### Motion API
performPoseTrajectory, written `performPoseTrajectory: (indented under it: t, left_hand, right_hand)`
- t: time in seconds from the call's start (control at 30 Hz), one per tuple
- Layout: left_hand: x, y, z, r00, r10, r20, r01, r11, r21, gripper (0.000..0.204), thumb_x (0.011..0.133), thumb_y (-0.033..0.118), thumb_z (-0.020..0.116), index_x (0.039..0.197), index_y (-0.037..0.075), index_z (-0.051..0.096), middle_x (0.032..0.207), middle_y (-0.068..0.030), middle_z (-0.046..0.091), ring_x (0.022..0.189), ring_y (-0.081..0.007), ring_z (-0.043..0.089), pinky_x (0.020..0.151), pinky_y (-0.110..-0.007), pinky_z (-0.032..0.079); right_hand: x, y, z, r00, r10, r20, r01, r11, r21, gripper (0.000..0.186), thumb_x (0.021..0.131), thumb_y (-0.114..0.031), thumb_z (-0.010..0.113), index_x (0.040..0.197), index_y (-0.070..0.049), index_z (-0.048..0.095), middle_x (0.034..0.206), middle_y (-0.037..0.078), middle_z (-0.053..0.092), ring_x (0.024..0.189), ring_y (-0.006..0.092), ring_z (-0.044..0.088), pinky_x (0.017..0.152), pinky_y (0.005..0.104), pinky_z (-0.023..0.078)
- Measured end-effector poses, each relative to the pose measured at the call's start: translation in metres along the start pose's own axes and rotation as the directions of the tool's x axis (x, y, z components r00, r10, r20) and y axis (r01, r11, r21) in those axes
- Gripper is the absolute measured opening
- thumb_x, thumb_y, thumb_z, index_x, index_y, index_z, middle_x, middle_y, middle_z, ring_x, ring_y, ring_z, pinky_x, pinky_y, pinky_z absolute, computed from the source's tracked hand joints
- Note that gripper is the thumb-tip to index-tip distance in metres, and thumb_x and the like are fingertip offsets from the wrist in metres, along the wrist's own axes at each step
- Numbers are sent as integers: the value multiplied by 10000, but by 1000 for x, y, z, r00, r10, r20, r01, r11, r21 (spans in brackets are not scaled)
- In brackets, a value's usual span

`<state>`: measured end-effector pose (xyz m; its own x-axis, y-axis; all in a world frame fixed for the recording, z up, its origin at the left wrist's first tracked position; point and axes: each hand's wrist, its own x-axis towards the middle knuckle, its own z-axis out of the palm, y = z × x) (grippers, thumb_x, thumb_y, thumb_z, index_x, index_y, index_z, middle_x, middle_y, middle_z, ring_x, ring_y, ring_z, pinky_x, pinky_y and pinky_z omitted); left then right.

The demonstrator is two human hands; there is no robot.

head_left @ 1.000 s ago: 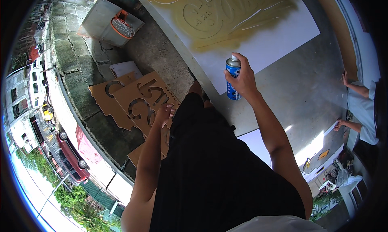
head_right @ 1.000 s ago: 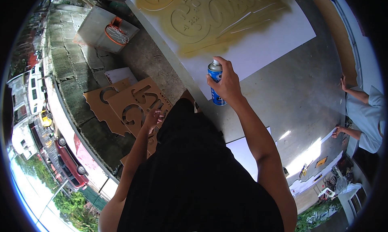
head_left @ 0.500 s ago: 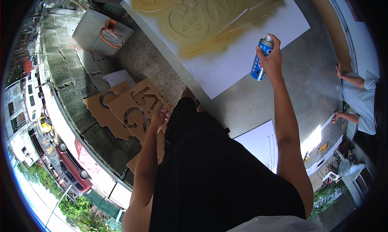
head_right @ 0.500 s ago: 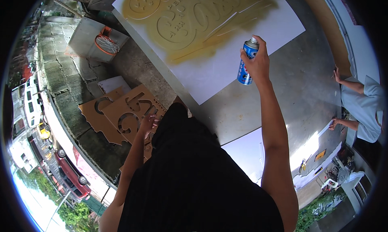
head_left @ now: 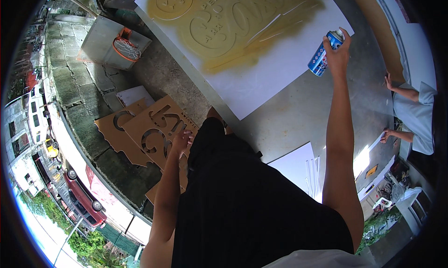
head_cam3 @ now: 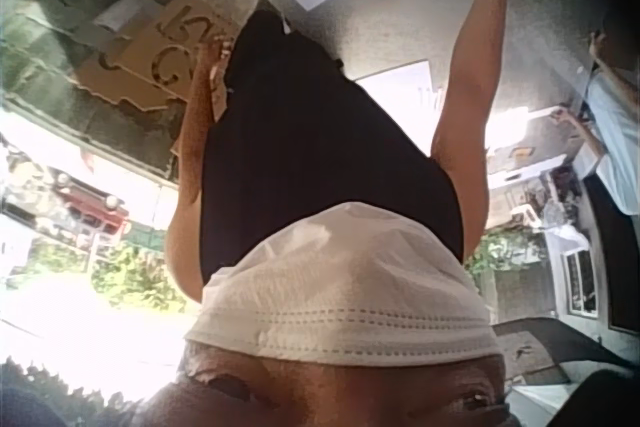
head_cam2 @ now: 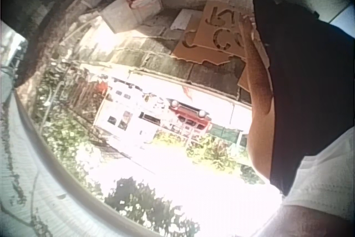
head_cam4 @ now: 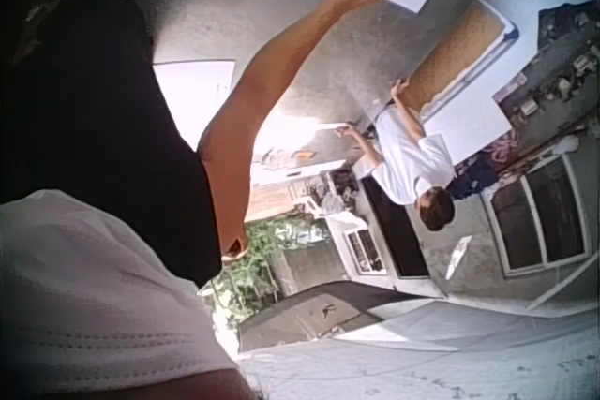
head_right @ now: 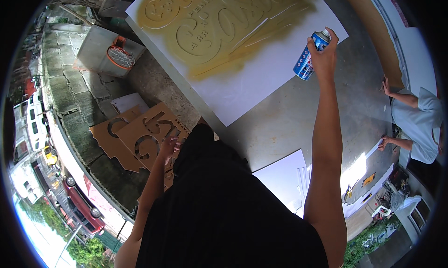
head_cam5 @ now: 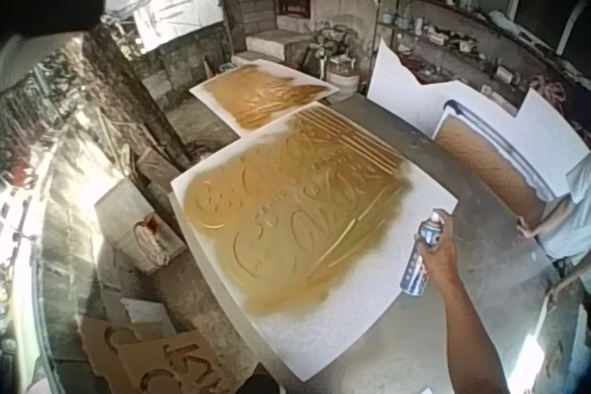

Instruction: Spray painting a sign using a stencil on a board.

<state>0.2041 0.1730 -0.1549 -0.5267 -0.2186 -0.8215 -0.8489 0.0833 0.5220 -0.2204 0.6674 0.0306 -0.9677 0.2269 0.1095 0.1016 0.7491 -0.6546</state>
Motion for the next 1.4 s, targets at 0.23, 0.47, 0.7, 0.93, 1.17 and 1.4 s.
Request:
performPoseTrajectory:
  t: [0.23, 0.47, 0.7, 0.93, 1.17, 1.4]
  left_hand:
    - [1, 10, 0, 1000, -17, 8, 17, 1000, -6, 317, 1065, 149, 505, 1281, -33, 648, 1079, -135, 745, 830, -188, 703, 708, -331, 566]
    - [7, 2, -5, 1000, 21, 22, -20, 999, -29, 324, 1060, 128, 501, 1303, -45, 627, 1092, -152, 742, 853, -196, 706, 734, -327, 576]
    - [12, 6, -3, 999, 23, 33, -24, 999, 29, 319, 1043, 106, 488, 1279, -48, 637, 1099, -156, 741, 867, -205, 706, 740, -335, 574]
    - [11, 10, 4, 999, 19, 30, -19, 1000, -1, 322, 1034, 108, 493, 1269, -50, 645, 1056, -145, 743, 859, -209, 705, 734, -343, 569]
    - [15, 4, 5, 1000, 15, 19, -15, 1000, 7, 321, 1025, 107, 497, 1259, -50, 650, 1014, -133, 740, 832, -203, 700, 719, -349, 561]
    - [18, -6, 4, 1000, 22, 20, -22, 999, -32, 336, 1024, 95, 483, 1287, -48, 635, 1030, -133, 744, 815, -194, 687, 731, -349, 558]
  right_hand:
    - [-8, 23, 15, 1000, 9, 3, -9, 1000, 4, 717, 933, -345, 781, 1532, -206, 412, 1384, 244, 607, 1169, 370, 689, 998, 465, 570]
    - [-32, 21, 26, 998, -50, 47, 49, 999, 11, 678, 937, -257, 785, 1506, -183, 426, 1301, 239, 652, 1099, 356, 713, 949, 472, 585]
    - [-82, -12, 34, 974, -15, 228, -7, 996, 93, 699, 921, -190, 795, 1506, -183, 413, 1258, 219, 656, 1077, 338, 712, 960, 460, 580]
    - [-136, -32, 48, 879, -171, 445, 60, 966, 253, 711, 900, -191, 808, 1495, -168, 420, 1289, 214, 630, 1106, 362, 700, 982, 461, 567]
    - [-105, -51, 49, 909, -241, 341, 143, 947, 287, 734, 889, -239, 817, 1504, -152, 425, 1350, 213, 621, 1187, 385, 668, 1047, 467, 532]
    - [0, -26, 46, 986, -36, 163, 27, 998, 57, 743, 923, -343, 790, 1534, -202, 392, 1382, 213, 616, 1192, 382, 682, 1036, 477, 558]
